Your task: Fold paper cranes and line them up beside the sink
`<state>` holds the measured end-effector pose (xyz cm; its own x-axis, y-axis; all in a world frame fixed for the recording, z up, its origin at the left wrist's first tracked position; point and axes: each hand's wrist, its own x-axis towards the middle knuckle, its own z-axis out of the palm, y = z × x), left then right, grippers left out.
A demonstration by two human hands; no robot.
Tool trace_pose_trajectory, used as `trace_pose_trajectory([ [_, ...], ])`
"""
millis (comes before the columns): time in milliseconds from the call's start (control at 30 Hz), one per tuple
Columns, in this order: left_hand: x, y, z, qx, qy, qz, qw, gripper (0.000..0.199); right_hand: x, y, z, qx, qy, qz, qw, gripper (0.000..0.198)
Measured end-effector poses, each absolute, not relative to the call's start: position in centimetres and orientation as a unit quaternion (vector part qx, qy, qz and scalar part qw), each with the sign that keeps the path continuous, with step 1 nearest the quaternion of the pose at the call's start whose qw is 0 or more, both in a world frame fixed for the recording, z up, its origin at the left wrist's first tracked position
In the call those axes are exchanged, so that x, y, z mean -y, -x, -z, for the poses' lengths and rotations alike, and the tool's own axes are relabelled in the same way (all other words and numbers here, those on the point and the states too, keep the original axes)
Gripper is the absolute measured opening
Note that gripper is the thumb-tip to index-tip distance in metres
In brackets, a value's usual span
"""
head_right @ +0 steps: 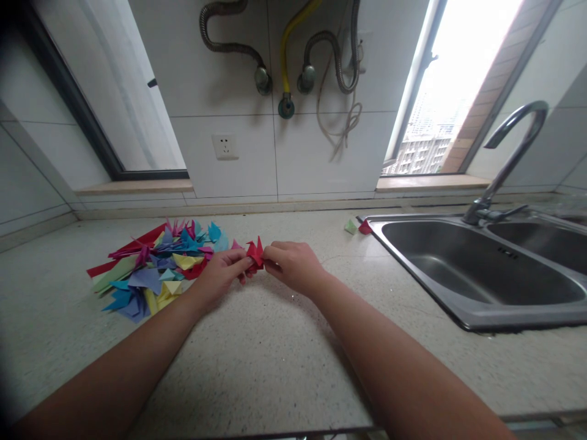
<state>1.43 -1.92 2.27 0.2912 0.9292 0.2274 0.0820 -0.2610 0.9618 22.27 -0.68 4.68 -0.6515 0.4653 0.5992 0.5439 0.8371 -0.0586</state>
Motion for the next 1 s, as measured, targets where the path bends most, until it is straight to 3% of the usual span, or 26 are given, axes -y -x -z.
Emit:
trace_pose_trajectory([
  [233, 1.9, -1.3, -2.1, -0.407, -0.681, -0.433, 0.427, 0.029, 0.4, -22.8, -4.9, 0.913, 0.271, 0.079, 0.295, 0.006],
  [533, 1.5, -0.7, -2.1, -0.434, -0.761, -0.417, 0.241, 0.020, 0.6, -21.7, -4.0, 0.837, 0.309, -0.212, 0.399, 0.026],
  [800, 1.2, -0.4, -2.0, -0.441, -0.764, -0.429, 0.193, 0.024, 0.0, -21.5, -3.2, 0.794, 0.279, -0.302, 0.448, 0.048],
  [1000, 1.4, -0.3, -2.2, -0.427, -0.777, -0.428, 0.175, 0.020, 0.2, -21.7, -4.2, 0.849, 0.287, -0.222, 0.385, 0.022],
])
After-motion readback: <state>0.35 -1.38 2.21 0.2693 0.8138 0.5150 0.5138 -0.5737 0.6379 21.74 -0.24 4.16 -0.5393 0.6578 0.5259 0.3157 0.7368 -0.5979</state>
